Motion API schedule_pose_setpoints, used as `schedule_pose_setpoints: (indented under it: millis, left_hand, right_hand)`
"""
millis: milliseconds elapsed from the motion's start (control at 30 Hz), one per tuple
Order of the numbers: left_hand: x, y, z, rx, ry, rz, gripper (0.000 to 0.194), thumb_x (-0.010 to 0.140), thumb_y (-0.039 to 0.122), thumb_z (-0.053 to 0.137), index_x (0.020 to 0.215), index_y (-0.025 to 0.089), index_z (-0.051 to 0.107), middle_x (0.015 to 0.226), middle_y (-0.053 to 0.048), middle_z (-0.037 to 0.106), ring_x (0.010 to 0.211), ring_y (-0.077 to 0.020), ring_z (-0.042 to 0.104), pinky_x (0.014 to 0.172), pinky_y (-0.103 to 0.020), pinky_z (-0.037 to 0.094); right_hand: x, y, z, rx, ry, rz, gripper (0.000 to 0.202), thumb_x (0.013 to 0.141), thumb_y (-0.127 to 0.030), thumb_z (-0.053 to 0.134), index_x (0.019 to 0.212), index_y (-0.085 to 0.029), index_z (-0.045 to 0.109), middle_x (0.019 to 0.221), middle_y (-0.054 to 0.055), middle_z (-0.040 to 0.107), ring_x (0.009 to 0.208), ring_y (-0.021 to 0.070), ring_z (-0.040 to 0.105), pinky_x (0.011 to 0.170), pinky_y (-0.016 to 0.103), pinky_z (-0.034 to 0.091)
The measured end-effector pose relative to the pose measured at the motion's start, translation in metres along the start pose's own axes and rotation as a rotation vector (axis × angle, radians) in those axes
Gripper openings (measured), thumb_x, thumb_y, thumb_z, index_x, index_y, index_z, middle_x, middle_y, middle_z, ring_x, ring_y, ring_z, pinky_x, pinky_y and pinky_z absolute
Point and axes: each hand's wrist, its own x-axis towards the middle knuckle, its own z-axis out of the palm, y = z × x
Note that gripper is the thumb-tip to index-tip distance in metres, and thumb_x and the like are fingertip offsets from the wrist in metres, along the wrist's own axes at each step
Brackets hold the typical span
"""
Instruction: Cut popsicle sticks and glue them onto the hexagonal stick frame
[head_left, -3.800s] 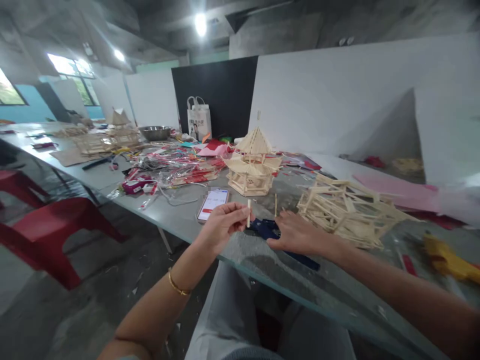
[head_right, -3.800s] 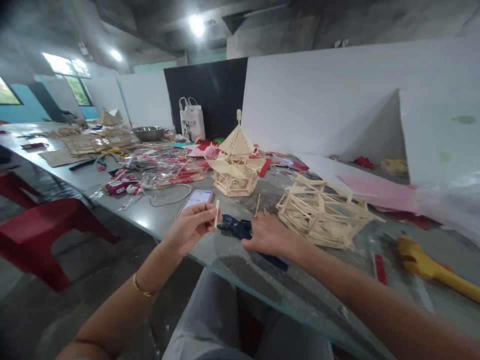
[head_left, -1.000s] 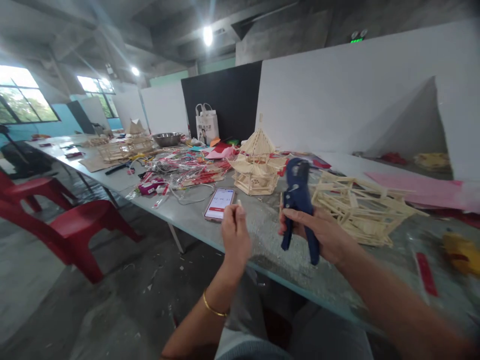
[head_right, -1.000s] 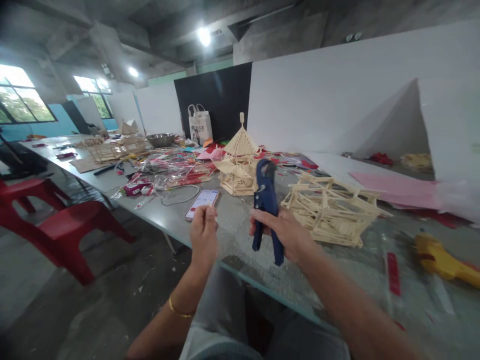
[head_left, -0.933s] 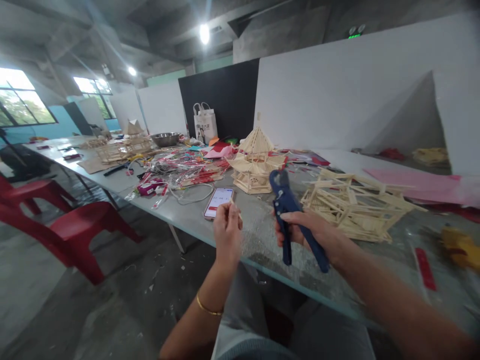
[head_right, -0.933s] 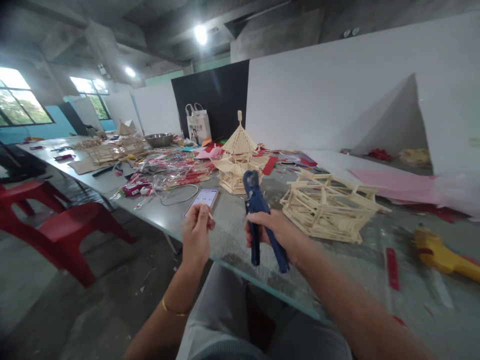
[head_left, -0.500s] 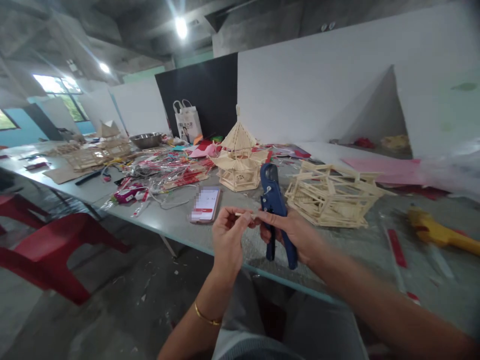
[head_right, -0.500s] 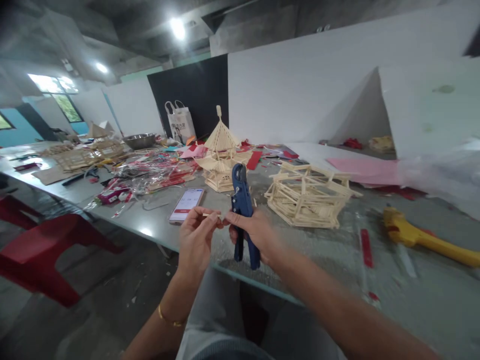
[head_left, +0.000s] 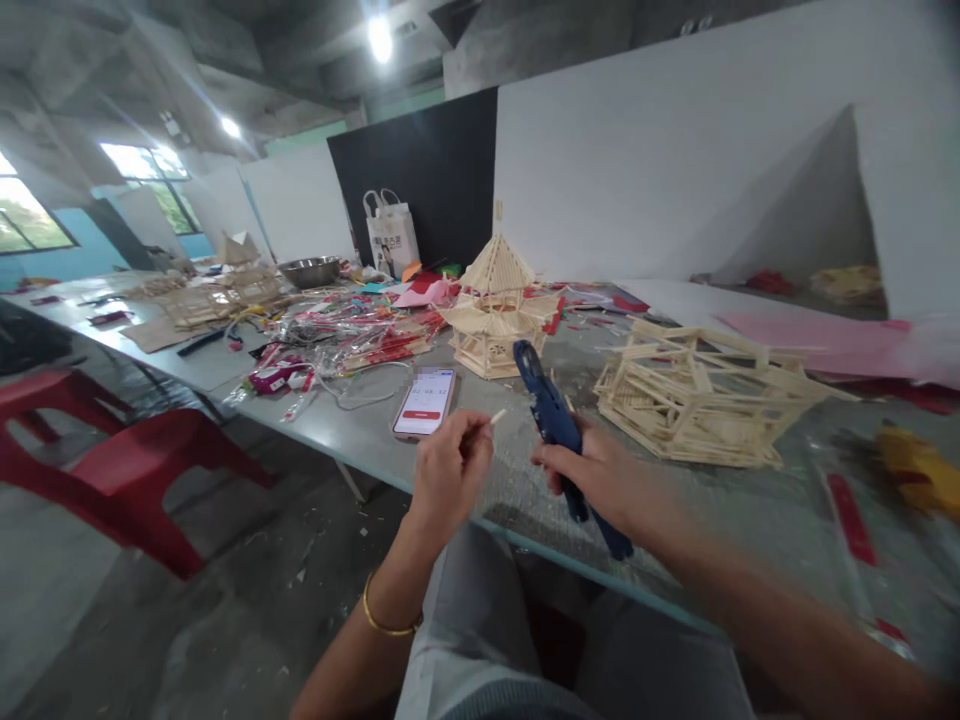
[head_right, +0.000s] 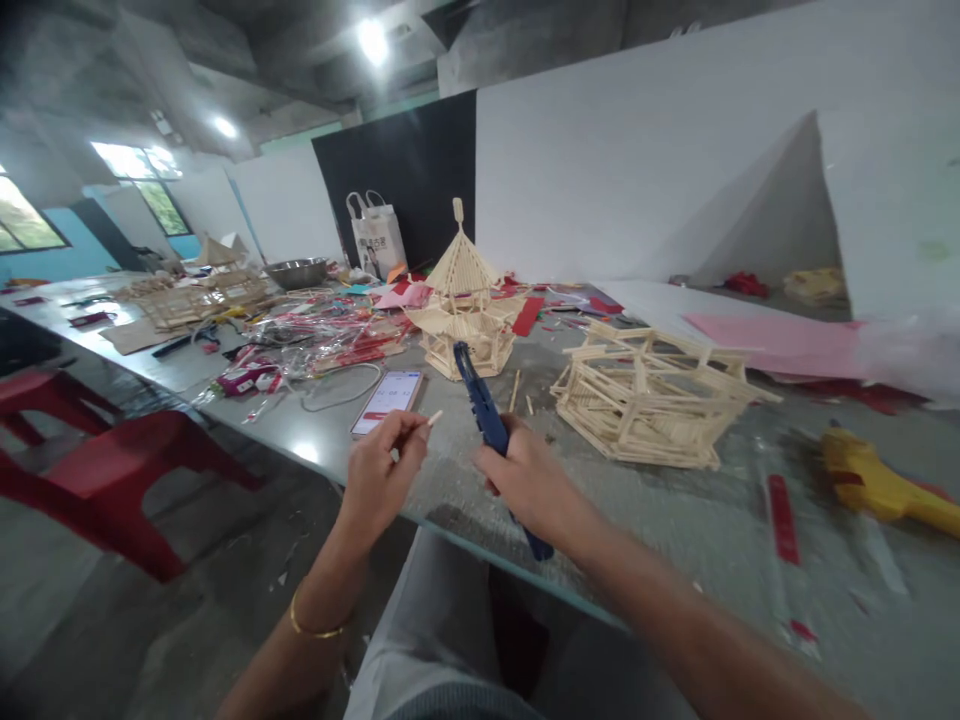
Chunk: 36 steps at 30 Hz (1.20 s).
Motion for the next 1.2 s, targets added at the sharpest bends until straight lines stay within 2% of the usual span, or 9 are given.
schedule_pose_setpoints:
  millis: [100, 233, 333, 433, 667, 900, 1000, 1200]
  left_hand:
    - [0.008, -0.002, 0.000, -0.060, 0.097, -0.032, 0.012, 0.086, 0.026, 0.051, 0.081, 0.017, 0.058, 0.063, 0.003, 0.059, 0.056, -0.0071, 0.051, 0.057, -0.018, 0.039]
    - [0.014, -0.004, 0.004, -0.165, 0.171, -0.033, 0.015, 0.087, 0.031, 0.052, 0.081, 0.017, 0.057, 0.064, 0.003, 0.057, 0.056, -0.0067, 0.051, 0.056, -0.018, 0.039]
    - [0.014, -0.006, 0.008, -0.239, 0.227, -0.043, 0.015, 0.087, 0.031, 0.052, 0.082, 0.018, 0.056, 0.067, 0.003, 0.058, 0.057, -0.0069, 0.053, 0.058, -0.019, 0.042]
    - [0.013, -0.006, 0.011, -0.312, 0.234, -0.046, 0.013, 0.086, 0.030, 0.053, 0.082, 0.018, 0.055, 0.069, 0.003, 0.059, 0.056, -0.0065, 0.054, 0.057, -0.018, 0.044]
    - [0.013, -0.006, 0.013, -0.390, 0.264, -0.046, 0.011, 0.085, 0.028, 0.055, 0.081, 0.018, 0.056, 0.070, 0.003, 0.060, 0.055, -0.0055, 0.056, 0.054, -0.016, 0.045]
    - [0.012, -0.009, 0.014, -0.406, 0.250, -0.094, 0.013, 0.085, 0.030, 0.056, 0.080, 0.018, 0.055, 0.070, 0.003, 0.061, 0.055, -0.0069, 0.059, 0.055, -0.017, 0.046]
    - [0.010, -0.010, 0.013, -0.302, 0.273, -0.063, 0.012, 0.085, 0.029, 0.055, 0.081, 0.018, 0.056, 0.070, 0.002, 0.063, 0.057, -0.0076, 0.061, 0.058, -0.018, 0.046]
    - [0.008, -0.013, 0.013, 0.079, 0.363, 0.123, 0.010, 0.087, 0.020, 0.050, 0.085, 0.020, 0.060, 0.070, 0.000, 0.068, 0.068, -0.0107, 0.064, 0.069, -0.020, 0.047]
  right_hand:
    - [0.000, -0.001, -0.004, -0.186, 0.081, -0.037, 0.017, 0.080, -0.033, 0.044, 0.085, -0.020, 0.053, 0.070, 0.004, 0.066, 0.066, 0.0184, 0.062, 0.058, 0.028, 0.043]
    - [-0.002, 0.007, 0.000, -0.362, 0.196, -0.238, 0.028, 0.080, -0.033, 0.043, 0.100, -0.018, 0.054, 0.094, 0.010, 0.068, 0.085, 0.0237, 0.064, 0.072, 0.032, 0.046]
    - [-0.002, 0.017, 0.008, -0.443, 0.226, -0.363, 0.034, 0.081, -0.031, 0.041, 0.109, -0.016, 0.052, 0.100, 0.011, 0.067, 0.090, 0.0246, 0.064, 0.077, 0.034, 0.046]
    - [-0.002, 0.024, 0.014, -0.486, 0.243, -0.435, 0.035, 0.082, -0.030, 0.039, 0.111, -0.014, 0.051, 0.100, 0.012, 0.067, 0.088, 0.0241, 0.065, 0.076, 0.034, 0.047]
    - [-0.004, 0.024, 0.016, -0.475, 0.188, -0.390, 0.028, 0.084, -0.029, 0.039, 0.103, -0.016, 0.054, 0.086, 0.008, 0.069, 0.076, 0.0202, 0.066, 0.067, 0.030, 0.046]
    - [-0.003, 0.020, 0.016, -0.480, 0.185, -0.359, 0.021, 0.082, -0.025, 0.042, 0.096, -0.017, 0.055, 0.076, 0.005, 0.068, 0.070, 0.0188, 0.065, 0.062, 0.028, 0.044]
    - [-0.003, 0.019, 0.016, -0.497, 0.191, -0.329, 0.021, 0.081, -0.025, 0.044, 0.096, -0.018, 0.057, 0.077, 0.006, 0.069, 0.070, 0.0197, 0.064, 0.061, 0.029, 0.043]
    - [-0.005, 0.018, 0.015, -0.515, 0.154, -0.300, 0.023, 0.081, -0.026, 0.044, 0.097, -0.015, 0.056, 0.078, 0.009, 0.069, 0.071, 0.0226, 0.064, 0.061, 0.030, 0.041]
